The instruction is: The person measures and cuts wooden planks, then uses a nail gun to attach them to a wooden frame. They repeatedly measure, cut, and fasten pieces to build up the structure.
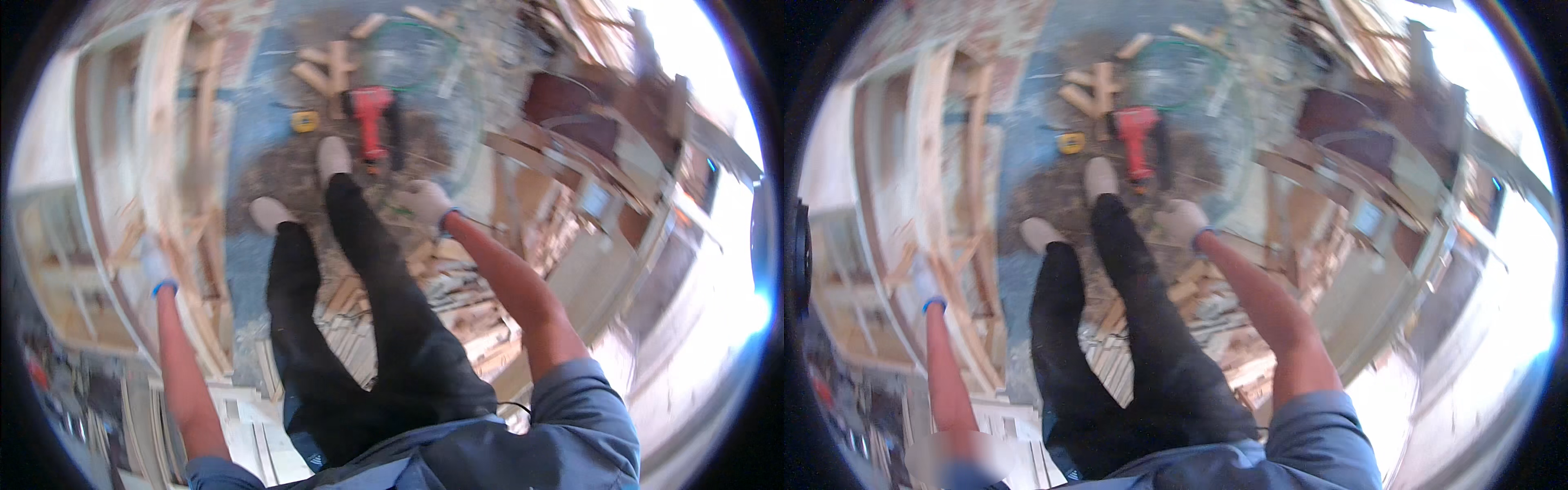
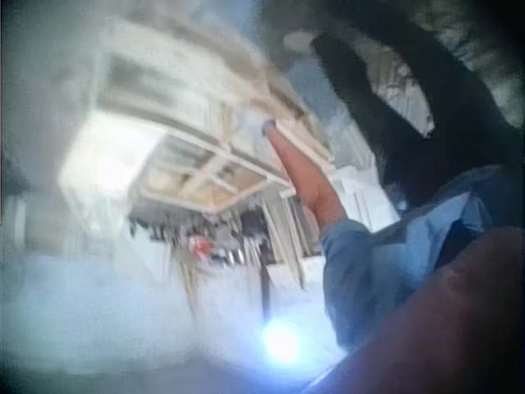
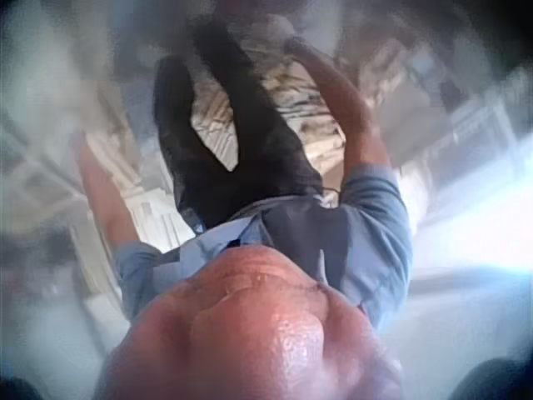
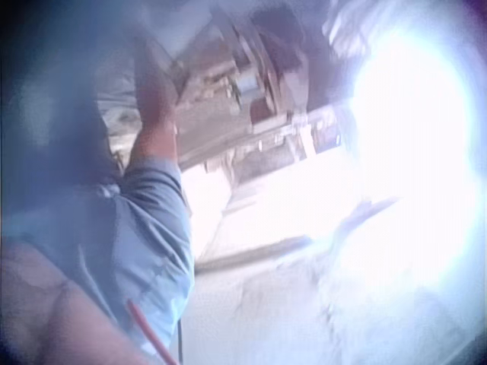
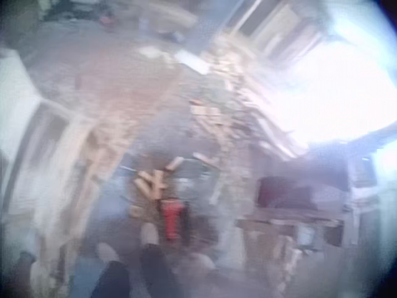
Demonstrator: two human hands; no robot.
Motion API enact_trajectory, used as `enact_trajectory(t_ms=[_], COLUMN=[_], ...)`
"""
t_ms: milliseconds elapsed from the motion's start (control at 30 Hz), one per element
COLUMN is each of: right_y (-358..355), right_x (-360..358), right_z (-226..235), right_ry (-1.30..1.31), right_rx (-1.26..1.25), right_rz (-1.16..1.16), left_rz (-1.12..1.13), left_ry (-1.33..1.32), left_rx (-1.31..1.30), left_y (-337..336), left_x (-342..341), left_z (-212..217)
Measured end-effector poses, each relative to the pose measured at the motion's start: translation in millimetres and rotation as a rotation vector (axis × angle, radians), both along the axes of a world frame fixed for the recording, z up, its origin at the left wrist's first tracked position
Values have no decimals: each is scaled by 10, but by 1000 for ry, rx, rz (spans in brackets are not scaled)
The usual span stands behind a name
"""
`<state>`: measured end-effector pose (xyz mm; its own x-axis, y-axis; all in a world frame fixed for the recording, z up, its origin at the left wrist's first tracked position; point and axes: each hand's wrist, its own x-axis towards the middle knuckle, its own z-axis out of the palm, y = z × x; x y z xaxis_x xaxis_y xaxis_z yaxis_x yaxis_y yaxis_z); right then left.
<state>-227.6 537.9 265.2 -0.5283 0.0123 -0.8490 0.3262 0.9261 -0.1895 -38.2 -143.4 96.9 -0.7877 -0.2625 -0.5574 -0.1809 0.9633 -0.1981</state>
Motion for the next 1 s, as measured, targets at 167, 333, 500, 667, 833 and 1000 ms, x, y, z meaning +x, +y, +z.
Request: enact_trajectory(t_ms=[167,333,500,667,833,1000], right_y=[296,443,454,732,1384,1755], right_x=[206,772,1182,1352,1455,1500], right_z=[736,1357,1457,1981,2634,3040], right_ry=[14,95,59,323,714,766], right_rx=[79,40,27,100,134,264], right_rz=[-241,-594,-532,-821,-1012,-1006], left_rz=[1061,992,1061,1029,1093,1019], left_ry=[278,303,44,-171,-326,-337], left_rx=[722,697,759,910,1020,1062], left_y=[-496,-77,-34,405,1564,2708], left_x=[866,652,574,113,-688,-1368], left_z=[-352,179,620,903,1434,1909])
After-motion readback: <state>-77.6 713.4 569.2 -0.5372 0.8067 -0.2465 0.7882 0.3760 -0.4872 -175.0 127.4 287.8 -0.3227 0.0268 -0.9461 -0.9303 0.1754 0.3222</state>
